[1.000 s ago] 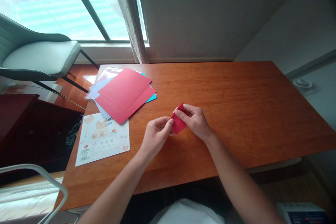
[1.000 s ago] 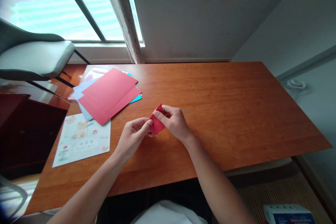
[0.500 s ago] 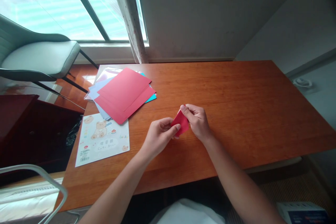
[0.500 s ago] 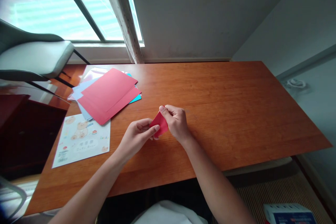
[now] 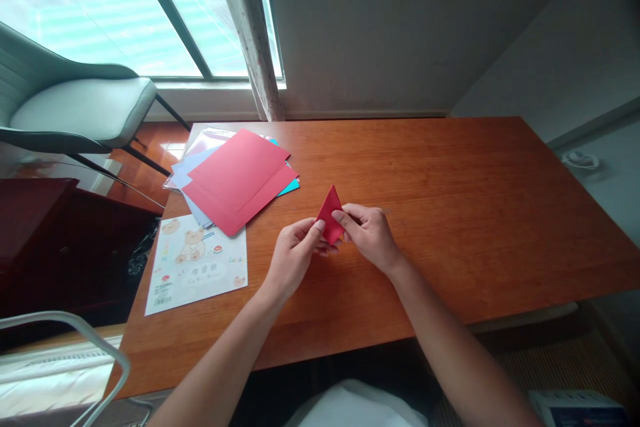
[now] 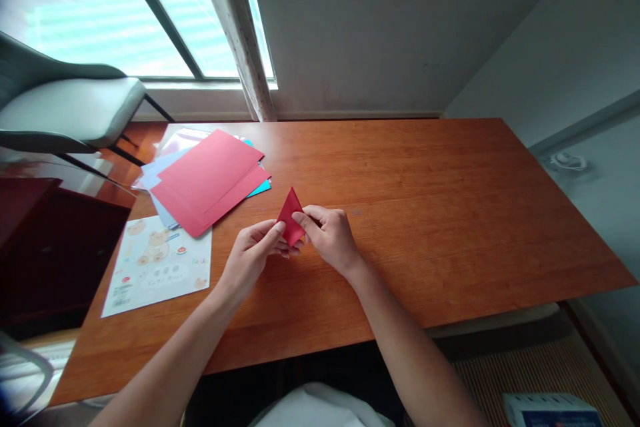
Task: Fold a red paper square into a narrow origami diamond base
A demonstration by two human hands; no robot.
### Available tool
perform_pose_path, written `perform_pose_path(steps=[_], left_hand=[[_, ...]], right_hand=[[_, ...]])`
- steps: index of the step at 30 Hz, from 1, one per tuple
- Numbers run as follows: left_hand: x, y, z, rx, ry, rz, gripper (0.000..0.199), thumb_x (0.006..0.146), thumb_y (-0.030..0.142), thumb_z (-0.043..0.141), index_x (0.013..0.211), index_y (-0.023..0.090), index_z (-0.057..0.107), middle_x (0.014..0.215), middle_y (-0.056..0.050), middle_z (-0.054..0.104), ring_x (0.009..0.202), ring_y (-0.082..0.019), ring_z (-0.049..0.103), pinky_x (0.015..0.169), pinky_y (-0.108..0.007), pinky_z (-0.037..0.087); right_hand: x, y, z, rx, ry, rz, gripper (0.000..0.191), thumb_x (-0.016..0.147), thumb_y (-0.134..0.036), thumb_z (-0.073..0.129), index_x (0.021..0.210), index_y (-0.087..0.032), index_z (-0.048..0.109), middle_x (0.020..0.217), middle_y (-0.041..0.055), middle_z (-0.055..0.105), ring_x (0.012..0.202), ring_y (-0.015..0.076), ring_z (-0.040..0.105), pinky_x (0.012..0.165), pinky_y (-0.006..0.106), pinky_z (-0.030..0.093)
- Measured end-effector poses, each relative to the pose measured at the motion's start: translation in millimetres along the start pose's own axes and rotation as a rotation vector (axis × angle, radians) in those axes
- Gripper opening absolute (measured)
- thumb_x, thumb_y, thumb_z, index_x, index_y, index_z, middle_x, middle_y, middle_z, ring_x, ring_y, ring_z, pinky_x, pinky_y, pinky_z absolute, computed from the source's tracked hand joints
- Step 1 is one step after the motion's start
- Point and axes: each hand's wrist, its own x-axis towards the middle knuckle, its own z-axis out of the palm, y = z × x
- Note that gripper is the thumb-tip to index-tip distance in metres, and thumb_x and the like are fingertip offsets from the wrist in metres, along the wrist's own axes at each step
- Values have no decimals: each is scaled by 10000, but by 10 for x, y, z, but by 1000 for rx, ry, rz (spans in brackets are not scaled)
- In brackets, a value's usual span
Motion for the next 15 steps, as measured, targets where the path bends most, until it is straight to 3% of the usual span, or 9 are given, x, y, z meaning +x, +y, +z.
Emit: perform_pose_path(steps=[6, 12, 15], left_hand=[[-11, -9, -5, 98, 21, 44, 397, 910, 507, 631, 789, 139, 719, 701, -51, 725, 595, -139, 644, 566, -217, 480], [-8, -30, 36, 165, -125, 7, 386, 915, 485, 624, 755, 141, 693, 687, -49, 706, 603, -141, 634, 574, -217, 487], [-7, -49, 40, 124, -148, -19, 316, 849, 457, 716, 839, 142, 704, 751, -44, 712, 663, -150, 650, 606, -222, 507]], right_hand=[[13, 12, -50, 9, -87, 56, 445, 970, -520, 530, 655, -205, 540, 552, -43, 504, 523, 106, 446, 532, 253, 323], [5, 14, -37, 100, 73, 79, 469, 938, -523, 574, 613, -210, 445, 589, -48, 392, 557, 105, 360, 515, 261, 270], [-8, -10, -35, 116, 75, 78, 481, 934, -529, 573, 591, -207, 473, 571, -42, 396, 550, 110, 363, 514, 267, 275]])
